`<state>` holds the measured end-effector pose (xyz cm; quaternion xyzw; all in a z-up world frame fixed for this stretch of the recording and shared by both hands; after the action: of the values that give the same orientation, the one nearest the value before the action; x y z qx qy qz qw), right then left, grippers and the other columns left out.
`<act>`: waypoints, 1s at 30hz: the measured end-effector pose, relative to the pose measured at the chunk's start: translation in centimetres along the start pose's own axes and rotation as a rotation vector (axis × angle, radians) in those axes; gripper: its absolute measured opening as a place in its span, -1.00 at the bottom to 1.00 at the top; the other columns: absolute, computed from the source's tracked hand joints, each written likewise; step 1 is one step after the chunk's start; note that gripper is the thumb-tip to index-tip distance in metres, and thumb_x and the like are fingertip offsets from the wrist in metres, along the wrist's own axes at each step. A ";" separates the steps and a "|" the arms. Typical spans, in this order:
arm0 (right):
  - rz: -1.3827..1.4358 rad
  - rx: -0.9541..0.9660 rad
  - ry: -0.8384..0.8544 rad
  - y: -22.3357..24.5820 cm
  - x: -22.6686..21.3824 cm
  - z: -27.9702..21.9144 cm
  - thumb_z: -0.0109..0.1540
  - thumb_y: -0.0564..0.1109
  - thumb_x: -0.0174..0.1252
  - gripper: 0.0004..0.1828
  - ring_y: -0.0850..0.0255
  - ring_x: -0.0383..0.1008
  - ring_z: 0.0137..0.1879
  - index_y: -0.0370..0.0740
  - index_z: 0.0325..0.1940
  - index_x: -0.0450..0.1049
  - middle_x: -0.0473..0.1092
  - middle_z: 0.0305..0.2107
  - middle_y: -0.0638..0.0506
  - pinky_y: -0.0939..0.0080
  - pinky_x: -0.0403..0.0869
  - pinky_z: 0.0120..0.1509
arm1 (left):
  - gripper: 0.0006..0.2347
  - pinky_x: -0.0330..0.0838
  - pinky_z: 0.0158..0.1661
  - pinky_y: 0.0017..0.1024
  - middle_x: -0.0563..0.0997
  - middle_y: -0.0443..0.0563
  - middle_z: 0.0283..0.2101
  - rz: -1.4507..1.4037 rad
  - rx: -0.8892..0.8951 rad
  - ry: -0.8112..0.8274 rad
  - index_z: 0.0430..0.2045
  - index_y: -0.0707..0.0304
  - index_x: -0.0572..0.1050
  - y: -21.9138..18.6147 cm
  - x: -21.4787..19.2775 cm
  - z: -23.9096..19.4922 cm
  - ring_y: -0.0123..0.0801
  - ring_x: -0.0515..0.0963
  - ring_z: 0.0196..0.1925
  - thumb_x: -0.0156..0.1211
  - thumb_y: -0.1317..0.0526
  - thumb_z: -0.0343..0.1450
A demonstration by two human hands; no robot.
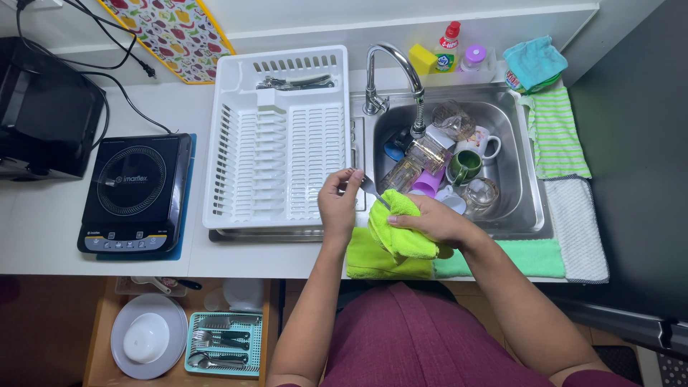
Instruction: The person dries various pieces of cutlery, including knives, forks, spoons, and a can opener, using a green cloth. The person takes each item from a white dish rack, wipes it dry, and places it into a drawer organizer.
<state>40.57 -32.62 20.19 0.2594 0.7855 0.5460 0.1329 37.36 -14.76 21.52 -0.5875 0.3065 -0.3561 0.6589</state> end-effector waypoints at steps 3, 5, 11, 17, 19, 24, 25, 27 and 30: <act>-0.020 -0.001 -0.020 -1.0 0.1 0.3 0.27 -0.01 0.23 -0.61 0.34 0.53 -0.17 -0.25 0.11 0.49 0.54 -0.23 0.05 0.27 0.52 -0.07 | -0.78 0.34 -0.31 -0.61 0.56 -0.11 -0.43 -0.084 -0.183 0.113 -0.28 0.35 0.66 3.5 1.3 -1.4 -0.61 0.45 -0.38 0.26 0.13 0.49; -0.034 -0.008 -0.027 -1.3 0.2 0.5 0.27 -0.01 0.23 -0.61 0.35 0.53 -0.17 -0.25 0.11 0.49 0.54 -0.23 0.06 0.27 0.52 -0.07 | -0.77 0.31 -0.36 -0.61 0.54 -0.12 -0.46 -0.140 -0.238 0.098 -0.28 0.35 0.67 4.2 0.8 -1.0 -0.61 0.42 -0.42 0.25 0.12 0.50; -0.068 -0.024 -0.074 -1.7 0.0 0.7 0.27 -0.02 0.22 -0.63 0.35 0.53 -0.18 -0.24 0.10 0.50 0.53 -0.25 0.06 0.29 0.52 -0.10 | -0.76 0.37 -0.38 -0.60 0.56 -0.15 -0.46 -0.339 -0.254 -0.041 -0.26 0.36 0.65 4.3 -2.3 1.0 -0.60 0.44 -0.46 0.20 0.12 0.52; -0.037 -0.095 -0.109 -1.8 -0.2 0.8 0.25 -0.07 0.23 -0.59 0.37 0.51 -0.12 -0.19 0.18 0.48 0.53 -0.17 0.08 0.32 0.49 -0.05 | -0.73 0.50 -0.16 -0.53 0.63 -0.08 -0.37 -0.400 -0.309 0.122 -0.21 0.37 0.57 4.7 1.1 -1.9 -0.53 0.59 -0.32 0.08 0.10 0.56; 0.015 -0.125 -0.092 -2.1 0.1 0.7 0.25 -0.08 0.23 -0.53 0.43 0.47 -0.06 -0.14 0.25 0.45 0.52 -0.10 0.13 0.37 0.47 0.01 | -0.73 0.54 -0.12 -0.49 0.64 -0.05 -0.37 -0.405 -0.317 0.121 -0.23 0.37 0.55 5.7 -0.2 -1.6 -0.50 0.63 -0.29 0.04 0.09 0.56; 0.002 0.076 -0.037 -4.9 0.5 1.8 0.25 -0.08 0.24 -0.66 0.34 0.54 -0.18 -0.25 0.07 0.51 0.54 -0.24 0.07 0.27 0.53 -0.10 | -0.66 0.50 -0.28 -0.42 0.47 -0.09 -0.51 -0.452 -0.252 -0.336 -0.22 0.34 0.51 4.1 -12.0 -1.7 -0.45 0.52 -0.42 -0.13 0.02 0.60; -0.011 0.091 0.014 -5.3 1.2 2.3 0.25 -0.08 0.24 -0.66 0.34 0.54 -0.18 -0.25 0.07 0.51 0.54 -0.24 0.07 0.27 0.53 -0.10 | -0.66 0.50 -0.28 -0.42 0.47 -0.09 -0.51 -0.447 -0.251 -0.392 -0.22 0.34 0.51 4.6 -13.7 -3.2 -0.45 0.52 -0.42 -0.13 0.02 0.60; -0.009 0.114 0.102 -5.9 3.1 3.6 0.26 -0.06 0.22 -0.67 0.30 0.56 -0.20 -0.29 0.04 0.53 0.56 -0.27 0.04 0.25 0.55 -0.11 | -0.64 0.25 -0.35 -0.48 0.31 -0.17 -0.47 -0.114 -0.265 -0.347 0.07 0.39 0.59 5.0 -16.9 -6.0 -0.54 0.33 -0.39 -0.06 0.07 0.64; -0.041 0.233 0.108 -4.4 7.1 4.5 0.24 -0.06 0.23 -0.67 0.28 0.56 -0.21 -0.26 0.03 0.55 0.57 -0.27 0.04 0.24 0.53 -0.13 | -0.67 0.35 -0.04 -0.65 0.57 -0.32 -0.17 0.224 -0.208 -0.425 0.06 0.41 0.55 7.8 -20.8 -11.6 -0.72 0.53 -0.08 -0.03 0.10 0.61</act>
<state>35.74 -26.36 15.02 0.2270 0.8547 0.4615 0.0705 17.03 -3.56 12.04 -0.6761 0.2591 -0.1162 0.6799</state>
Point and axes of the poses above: each hand's wrist, its own z-axis towards the middle knuckle, its own x-axis out of the palm, y = z × x, the point moved 8 cm from there along z, towards the middle knuckle
